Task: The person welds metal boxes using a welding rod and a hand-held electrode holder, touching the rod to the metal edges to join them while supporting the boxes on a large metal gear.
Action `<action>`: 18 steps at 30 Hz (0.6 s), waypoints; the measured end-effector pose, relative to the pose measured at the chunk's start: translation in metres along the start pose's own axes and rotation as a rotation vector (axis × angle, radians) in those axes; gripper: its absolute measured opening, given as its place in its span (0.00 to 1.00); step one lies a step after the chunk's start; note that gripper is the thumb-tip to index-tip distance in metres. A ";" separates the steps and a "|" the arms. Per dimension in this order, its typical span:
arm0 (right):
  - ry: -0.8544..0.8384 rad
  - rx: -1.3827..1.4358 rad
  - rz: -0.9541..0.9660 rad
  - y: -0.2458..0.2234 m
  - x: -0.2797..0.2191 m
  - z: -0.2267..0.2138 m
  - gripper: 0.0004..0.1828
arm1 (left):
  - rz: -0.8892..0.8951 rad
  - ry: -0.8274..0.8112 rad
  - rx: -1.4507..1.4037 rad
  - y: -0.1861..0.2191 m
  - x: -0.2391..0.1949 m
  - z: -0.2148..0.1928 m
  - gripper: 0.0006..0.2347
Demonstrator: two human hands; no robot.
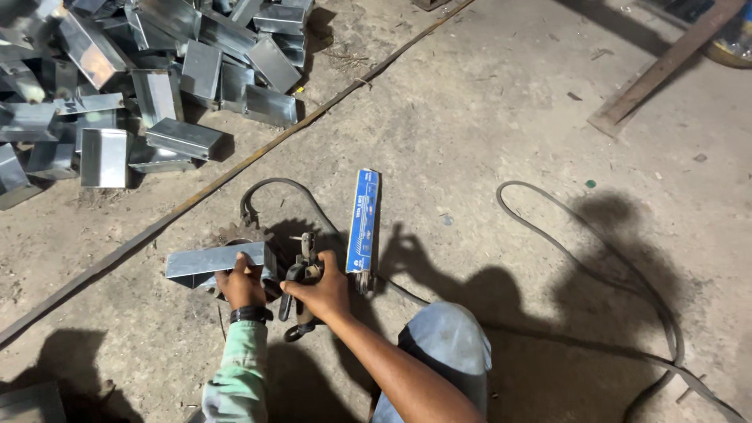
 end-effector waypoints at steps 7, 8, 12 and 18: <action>-0.141 -0.096 -0.051 0.003 -0.004 0.011 0.42 | -0.176 0.083 0.310 0.017 -0.012 -0.019 0.19; -0.157 -0.125 -0.070 0.006 -0.004 0.012 0.42 | -0.145 0.093 0.325 0.014 -0.010 -0.024 0.20; -0.195 -0.147 -0.123 0.013 -0.003 0.012 0.41 | -0.031 0.232 0.365 0.005 0.001 -0.048 0.20; -0.264 -0.275 -0.029 0.006 -0.003 0.007 0.43 | 0.136 0.410 0.190 0.038 -0.023 -0.085 0.15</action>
Point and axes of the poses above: each hand's wrist, its own x-axis towards the middle knuckle, its own z-axis out of the palm, y = z × x, the point moved 1 cm from there along x, towards the middle knuckle
